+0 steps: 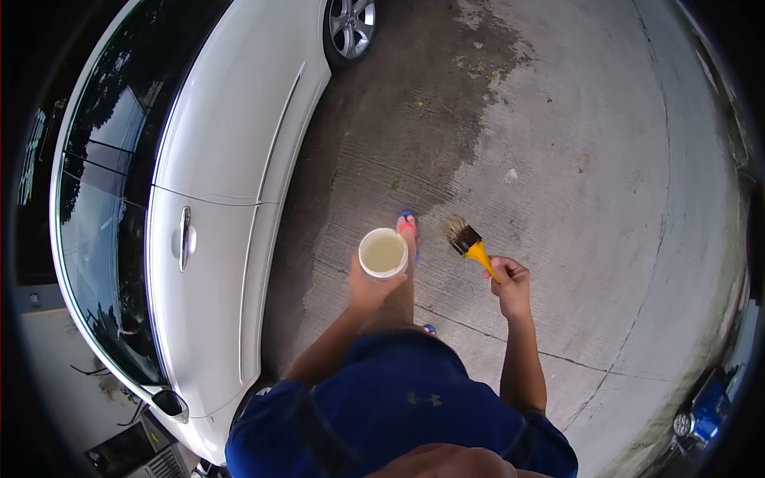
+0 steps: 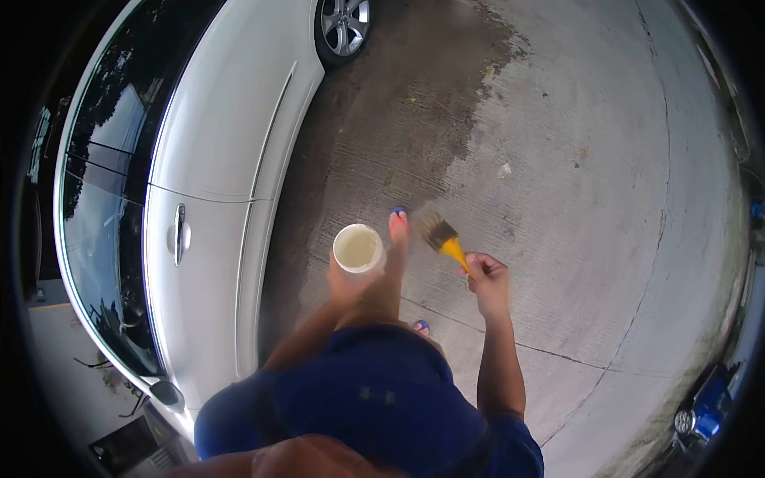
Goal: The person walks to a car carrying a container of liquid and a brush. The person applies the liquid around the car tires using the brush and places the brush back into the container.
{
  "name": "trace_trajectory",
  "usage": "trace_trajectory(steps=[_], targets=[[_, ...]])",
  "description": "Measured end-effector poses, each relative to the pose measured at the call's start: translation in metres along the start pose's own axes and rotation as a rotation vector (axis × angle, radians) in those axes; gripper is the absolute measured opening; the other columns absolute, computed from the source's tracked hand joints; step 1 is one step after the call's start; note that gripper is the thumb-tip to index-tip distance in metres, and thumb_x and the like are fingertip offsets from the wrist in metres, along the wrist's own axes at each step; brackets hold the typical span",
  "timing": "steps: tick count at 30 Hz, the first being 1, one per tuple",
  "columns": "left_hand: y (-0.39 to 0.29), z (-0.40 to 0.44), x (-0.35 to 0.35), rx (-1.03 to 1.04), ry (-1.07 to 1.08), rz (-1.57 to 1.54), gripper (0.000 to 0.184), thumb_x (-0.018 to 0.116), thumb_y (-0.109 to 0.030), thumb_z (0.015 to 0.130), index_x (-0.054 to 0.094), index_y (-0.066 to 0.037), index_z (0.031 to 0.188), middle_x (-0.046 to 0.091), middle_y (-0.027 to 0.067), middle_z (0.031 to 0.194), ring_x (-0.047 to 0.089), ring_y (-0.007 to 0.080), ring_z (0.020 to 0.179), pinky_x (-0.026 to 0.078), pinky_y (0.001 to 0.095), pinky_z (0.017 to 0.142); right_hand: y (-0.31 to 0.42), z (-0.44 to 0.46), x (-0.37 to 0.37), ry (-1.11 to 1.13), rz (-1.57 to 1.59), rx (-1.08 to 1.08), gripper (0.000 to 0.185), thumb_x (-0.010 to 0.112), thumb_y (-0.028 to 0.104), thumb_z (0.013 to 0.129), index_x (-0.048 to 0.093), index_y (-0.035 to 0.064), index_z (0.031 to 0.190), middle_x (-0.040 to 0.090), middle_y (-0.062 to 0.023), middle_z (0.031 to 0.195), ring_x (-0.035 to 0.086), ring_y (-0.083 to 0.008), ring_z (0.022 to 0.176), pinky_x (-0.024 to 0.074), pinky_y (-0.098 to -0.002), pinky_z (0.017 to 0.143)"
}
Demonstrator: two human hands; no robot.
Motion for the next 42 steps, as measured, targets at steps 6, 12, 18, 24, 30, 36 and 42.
trace_trajectory(steps=[6, 12, 18, 24, 30, 36, 42], targets=[[-0.096, 0.174, 0.013, -0.375, 0.041, -0.097, 0.093, 0.101, -0.025, 0.068, 0.048, -0.001, 0.142, 0.066, 0.0168, 0.136, 0.066, 0.0291, 0.130, 0.053, 0.0426, 0.108, 0.116, 0.192, 0.072, 0.030, 0.234, 0.047, 0.029, 0.069, 0.022, 0.107, 0.069, 0.0012, 0.127, 0.069, -0.0050, 0.089, 0.044, -0.0049, 0.056, 0.0340, -0.0246, 0.051], [-0.114, 0.348, 0.019, -0.060, 0.019, 0.346, 0.093, 0.099, -0.023, 0.072, 0.046, -0.004, 0.145, 0.068, 0.0178, 0.132, 0.069, 0.0317, 0.122, 0.055, 0.0428, 0.103, 0.251, 0.348, 0.109, 0.053, 0.121, -0.072, 0.031, 0.070, 0.016, 0.106, 0.065, 0.0012, 0.132, 0.066, -0.0018, 0.088, 0.045, -0.0038, 0.059, 0.0340, -0.0234, 0.051], [-0.125, 0.473, 0.061, -0.186, -0.297, 0.275, 0.075, 0.098, -0.025, 0.075, 0.059, -0.003, 0.135, 0.074, 0.0157, 0.121, 0.073, 0.0293, 0.114, 0.056, 0.0415, 0.099, 0.336, 0.557, 0.177, 0.153, -0.007, 0.072, 0.034, 0.070, 0.019, 0.106, 0.062, 0.0010, 0.134, 0.066, -0.0020, 0.090, 0.046, -0.0024, 0.060, 0.0336, -0.0223, 0.050], [-0.084, 0.518, 0.098, -0.424, -0.406, 0.083, 0.057, 0.095, -0.024, 0.075, 0.069, -0.001, 0.121, 0.076, 0.0094, 0.115, 0.073, 0.0213, 0.107, 0.057, 0.0400, 0.094, 0.405, 0.740, 0.288, 0.393, -0.311, 0.099, 0.037, 0.072, 0.025, 0.105, 0.066, -0.0004, 0.131, 0.073, -0.0024, 0.099, 0.063, -0.0068, 0.081, 0.0507, -0.0228, 0.068], [-0.054, 0.633, 0.133, -0.513, -0.339, 0.184, 0.078, 0.101, -0.033, 0.070, 0.064, -0.002, 0.132, 0.075, 0.0108, 0.126, 0.072, 0.0246, 0.117, 0.058, 0.0409, 0.099, 0.415, 0.961, 0.417, 0.475, -0.496, -0.206, 0.031, 0.072, 0.019, 0.105, 0.067, 0.0020, 0.131, 0.071, -0.0008, 0.096, 0.059, -0.0054, 0.075, 0.0468, -0.0237, 0.065], [0.045, 0.731, 0.175, -0.593, -0.087, 0.188, 0.106, 0.101, -0.051, 0.066, 0.050, -0.004, 0.146, 0.066, 0.0138, 0.136, 0.063, 0.0312, 0.132, 0.054, 0.0451, 0.105, 0.425, 1.176, 0.544, 0.362, -0.555, -0.604, 0.035, 0.075, 0.022, 0.102, 0.071, -0.0009, 0.128, 0.076, -0.0074, 0.098, 0.071, -0.0138, 0.089, 0.0552, -0.0310, 0.081], [0.092, 0.833, 0.194, -0.365, -0.047, 0.279, 0.102, 0.100, -0.045, 0.070, 0.053, -0.006, 0.152, 0.063, 0.0168, 0.146, 0.068, 0.0300, 0.127, 0.055, 0.0416, 0.108, 0.411, 1.242, 0.619, 0.556, -0.348, -0.792, 0.035, 0.076, 0.025, 0.101, 0.072, -0.0006, 0.125, 0.077, -0.0110, 0.096, 0.072, -0.0166, 0.078, 0.0557, -0.0320, 0.071]])
Point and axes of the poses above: each hand's wrist, its own z-axis towards the middle knuckle, its own x-axis out of the palm, y = z × x, the point moved 7 cm from there along z, towards the middle knuckle
